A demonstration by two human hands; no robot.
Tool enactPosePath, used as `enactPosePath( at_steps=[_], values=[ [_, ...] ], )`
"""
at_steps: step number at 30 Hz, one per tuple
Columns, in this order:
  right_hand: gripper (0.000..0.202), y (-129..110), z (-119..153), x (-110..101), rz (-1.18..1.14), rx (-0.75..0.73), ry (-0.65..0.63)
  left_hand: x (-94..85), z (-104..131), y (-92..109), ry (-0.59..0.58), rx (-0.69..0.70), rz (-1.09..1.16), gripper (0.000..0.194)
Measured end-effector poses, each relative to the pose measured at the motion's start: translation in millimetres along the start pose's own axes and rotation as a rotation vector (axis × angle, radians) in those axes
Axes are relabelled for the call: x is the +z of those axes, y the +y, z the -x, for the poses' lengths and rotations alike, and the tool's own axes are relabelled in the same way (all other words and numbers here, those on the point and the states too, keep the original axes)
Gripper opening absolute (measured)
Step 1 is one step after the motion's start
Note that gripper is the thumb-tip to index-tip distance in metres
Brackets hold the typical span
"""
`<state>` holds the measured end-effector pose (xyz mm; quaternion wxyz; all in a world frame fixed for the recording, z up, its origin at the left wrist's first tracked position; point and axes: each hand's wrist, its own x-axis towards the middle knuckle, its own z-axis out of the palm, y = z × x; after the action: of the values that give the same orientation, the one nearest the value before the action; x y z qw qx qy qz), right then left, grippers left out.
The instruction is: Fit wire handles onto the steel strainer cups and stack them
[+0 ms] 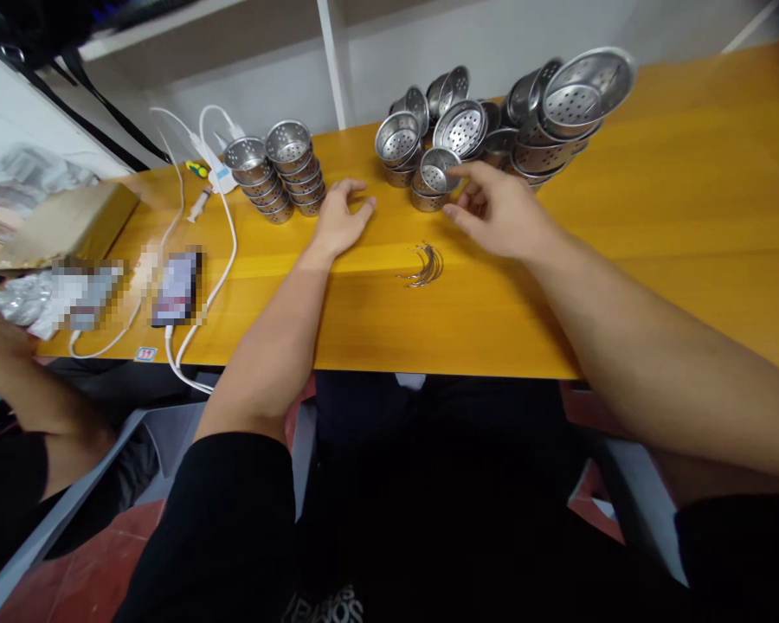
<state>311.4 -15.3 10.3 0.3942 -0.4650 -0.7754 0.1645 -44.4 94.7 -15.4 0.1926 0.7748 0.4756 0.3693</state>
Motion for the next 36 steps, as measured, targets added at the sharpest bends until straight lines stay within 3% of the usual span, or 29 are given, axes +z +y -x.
enactPosePath(
  at_steps=[5, 10, 15, 20, 28, 31, 36],
  values=[
    [0.052, 21.8, -8.2, 0.9, 0.076, 0.037, -0.065, 5.0, 10.6, 19.5, -0.056, 0.048, 0.053, 0.038],
    [0.03, 8.1, -11.8, -0.3, 0.09, 0.122, -0.034, 9.3, 20.2, 36.8, -0.155, 0.11, 0.117, 0.037],
    [0.043, 7.9, -12.2, -3.2, 0.071, 0.184, -0.03, 10.3, 21.9, 39.8, -0.187, 0.121, 0.121, 0.039],
    [0.055, 21.9, -11.9, -6.2, -0.017, 0.085, -0.004, 10.3, 20.3, 37.2, -0.184, 0.09, 0.148, 0.046],
    [0.065, -1.2, -11.9, -8.8, 0.057, 0.109, 0.14, 8.8, 21.1, 40.3, -0.175, 0.094, 0.086, 0.049],
    [0.06, -11.2, -8.4, -11.8, -0.012, 0.08, 0.151, 5.2, 23.6, 44.9, -0.163, 0.098, 0.091, 0.064],
    [0.058, -45.9, 2.4, -2.1, -0.006, -0.01, 0.064, 7.3, 33.5, 73.1, -0.179, 0.203, 0.089, 0.11]
  ],
)
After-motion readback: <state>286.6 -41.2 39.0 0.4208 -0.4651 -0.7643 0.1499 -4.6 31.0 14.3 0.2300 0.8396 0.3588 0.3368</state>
